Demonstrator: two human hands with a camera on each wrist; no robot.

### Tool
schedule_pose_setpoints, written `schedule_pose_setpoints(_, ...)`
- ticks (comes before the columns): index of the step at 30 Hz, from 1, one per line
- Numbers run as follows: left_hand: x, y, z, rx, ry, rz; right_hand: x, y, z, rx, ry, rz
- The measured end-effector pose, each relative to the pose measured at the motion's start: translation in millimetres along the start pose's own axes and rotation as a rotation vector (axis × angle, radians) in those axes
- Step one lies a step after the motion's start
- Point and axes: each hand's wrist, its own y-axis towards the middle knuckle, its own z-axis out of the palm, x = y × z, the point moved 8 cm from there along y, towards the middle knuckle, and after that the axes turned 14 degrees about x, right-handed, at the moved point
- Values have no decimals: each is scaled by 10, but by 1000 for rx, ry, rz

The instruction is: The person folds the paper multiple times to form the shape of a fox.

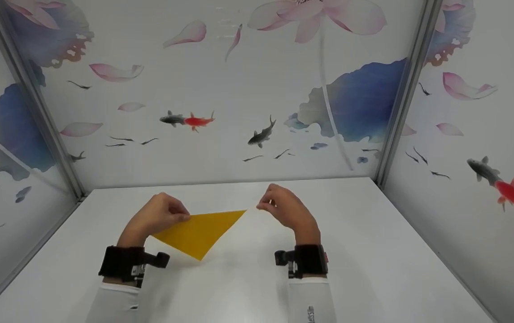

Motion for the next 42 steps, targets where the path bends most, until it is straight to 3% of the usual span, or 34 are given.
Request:
schedule_pose_setpoints(3, -32, -3, -3, 6, 2, 12, 97, -27, -101, -105, -63, -6)
schedule_pose_setpoints(7, -130, 2, 49, 22, 24, 52, 481, 24, -92, -199, -173, -84)
schedule_pose_setpoints(12, -306, 19, 147, 29, 61, 135, 994, 216, 205, -91, -307, -180)
schedule_pose_setpoints(16, -429, -14, 170, 34, 91, 210, 1170, 331, 430, -4, -376, -191)
schedule_pose_setpoints(29, -637, -49, 195, 9, 200, 353, 1097, 349, 452, 22, -340, -210)
schedule_pose_setpoints(42, -251, -107, 14, 132, 90, 334, 922, 292, 399, 139, -238, -117)
